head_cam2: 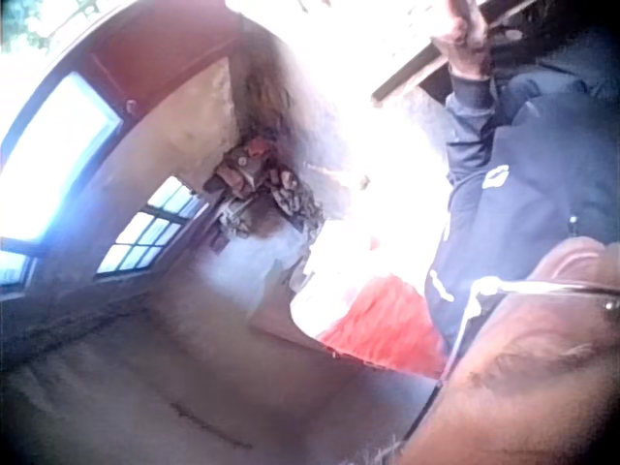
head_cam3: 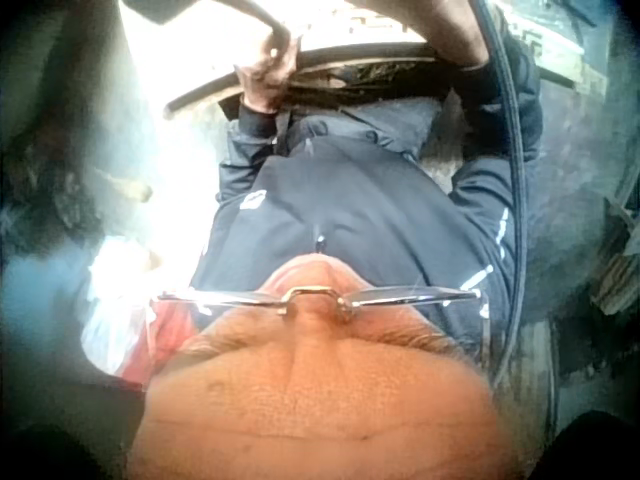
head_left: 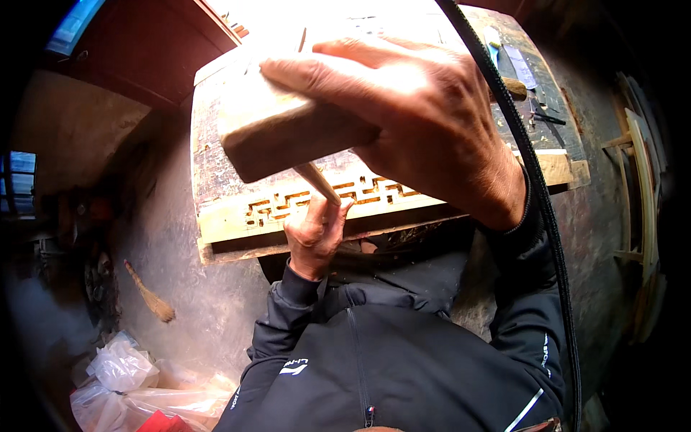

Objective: The person is carving a geometric pattern into a wooden beam using a wooden mallet and a gouge. They repeatedly strike the gouge with the mallet to chip away small pieces of wood from the carved channels.

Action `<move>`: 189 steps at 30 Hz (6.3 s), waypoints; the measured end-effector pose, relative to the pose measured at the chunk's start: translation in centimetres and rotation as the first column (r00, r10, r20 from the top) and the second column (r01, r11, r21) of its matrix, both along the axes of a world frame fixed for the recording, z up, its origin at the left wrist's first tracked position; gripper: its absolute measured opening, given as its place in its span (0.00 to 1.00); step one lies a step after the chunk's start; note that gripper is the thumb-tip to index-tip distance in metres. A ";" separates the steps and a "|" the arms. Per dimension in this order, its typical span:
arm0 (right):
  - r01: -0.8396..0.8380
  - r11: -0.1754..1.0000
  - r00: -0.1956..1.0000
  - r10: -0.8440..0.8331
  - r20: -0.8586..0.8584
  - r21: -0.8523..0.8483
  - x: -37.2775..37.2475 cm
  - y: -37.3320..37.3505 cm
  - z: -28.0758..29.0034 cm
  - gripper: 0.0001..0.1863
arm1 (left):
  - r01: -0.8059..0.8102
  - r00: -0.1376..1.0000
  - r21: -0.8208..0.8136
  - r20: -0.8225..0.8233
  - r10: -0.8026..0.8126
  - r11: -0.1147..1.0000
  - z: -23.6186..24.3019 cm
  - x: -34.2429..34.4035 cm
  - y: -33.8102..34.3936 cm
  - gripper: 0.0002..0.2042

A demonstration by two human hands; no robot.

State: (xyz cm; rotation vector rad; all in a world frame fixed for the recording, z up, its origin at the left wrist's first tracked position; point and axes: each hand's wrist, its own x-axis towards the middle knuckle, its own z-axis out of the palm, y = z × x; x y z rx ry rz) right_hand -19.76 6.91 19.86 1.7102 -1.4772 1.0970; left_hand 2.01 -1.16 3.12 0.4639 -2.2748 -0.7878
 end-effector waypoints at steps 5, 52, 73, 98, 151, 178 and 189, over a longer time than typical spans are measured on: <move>0.109 0.991 0.994 -0.108 -0.015 0.078 1.4 1.6 1.4 0.27 | -0.008 1.000 0.013 0.000 0.008 1.000 -0.2 -0.1 0.1 0.10; 0.074 0.935 0.950 -0.172 0.262 0.346 1.2 5.9 -4.6 0.37 | -0.008 0.971 0.539 -0.196 0.135 0.842 -3.1 2.3 0.4 0.08; 0.025 0.936 0.947 -0.135 0.290 0.352 1.5 5.4 -4.9 0.38 | 0.023 0.978 0.552 -0.183 0.095 0.833 -2.9 2.0 0.6 0.08; -0.217 0.976 0.976 0.217 -0.024 -0.023 -0.9 0.3 -0.8 0.20 | -0.003 0.996 0.132 0.085 -0.009 0.991 -0.8 1.4 -0.1 0.09; 0.041 0.985 0.950 -0.090 0.300 0.166 0.3 3.7 -5.6 0.36 | -0.118 0.993 0.209 -0.004 0.121 0.971 -2.1 2.5 0.2 0.09; -0.097 0.989 0.987 0.081 0.138 0.110 0.6 1.2 0.2 0.26 | -0.014 0.991 0.042 0.136 0.008 0.999 0.1 1.5 -0.1 0.14; -0.535 0.836 0.843 0.537 -0.020 -0.120 -2.7 2.8 -2.6 0.15 | 0.029 0.991 0.064 0.127 -0.037 0.998 -0.8 1.4 -0.6 0.13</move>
